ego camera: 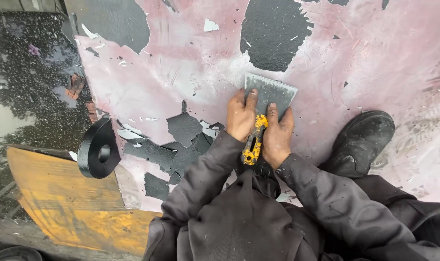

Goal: Use a hand scraper to remove layers of black and white material from a flat pinkish surface.

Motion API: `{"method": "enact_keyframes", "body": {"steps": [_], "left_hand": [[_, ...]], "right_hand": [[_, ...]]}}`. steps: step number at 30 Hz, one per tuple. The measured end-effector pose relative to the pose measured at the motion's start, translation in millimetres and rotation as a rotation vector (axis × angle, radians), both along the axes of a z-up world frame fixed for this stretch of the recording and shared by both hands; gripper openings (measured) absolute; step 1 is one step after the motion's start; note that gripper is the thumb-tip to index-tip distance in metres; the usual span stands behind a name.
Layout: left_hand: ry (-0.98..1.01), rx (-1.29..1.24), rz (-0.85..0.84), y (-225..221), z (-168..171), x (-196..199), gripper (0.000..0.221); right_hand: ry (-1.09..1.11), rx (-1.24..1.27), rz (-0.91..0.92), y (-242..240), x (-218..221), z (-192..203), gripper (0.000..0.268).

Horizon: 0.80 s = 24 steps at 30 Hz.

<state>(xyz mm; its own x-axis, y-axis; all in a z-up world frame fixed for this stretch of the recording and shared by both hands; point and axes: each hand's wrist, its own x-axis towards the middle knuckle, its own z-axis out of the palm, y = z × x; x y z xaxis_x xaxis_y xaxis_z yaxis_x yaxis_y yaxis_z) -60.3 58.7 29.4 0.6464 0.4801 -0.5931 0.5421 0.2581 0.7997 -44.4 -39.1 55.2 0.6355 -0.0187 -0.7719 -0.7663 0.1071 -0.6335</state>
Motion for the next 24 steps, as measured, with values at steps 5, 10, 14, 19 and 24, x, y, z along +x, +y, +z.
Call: {"method": "enact_keyframes", "body": {"steps": [5,10,14,19,24], "left_hand": [[0.062,0.014,-0.084,12,-9,16,0.030],[-0.047,0.146,0.034,11,-27,17,0.030],[0.142,0.257,-0.090,19,-22,25,0.033],[0.095,0.249,-0.131,33,-28,28,0.033],[0.140,0.193,-0.157,40,-19,34,0.033]], "right_hand": [[-0.025,0.037,-0.022,-3,0,-16,0.031],[-0.014,-0.021,0.079,6,12,-24,0.029],[0.018,-0.039,0.037,14,13,-21,0.027],[-0.020,-0.018,0.001,26,6,-27,0.027],[-0.023,0.028,-0.096,31,2,-31,0.027]]}}
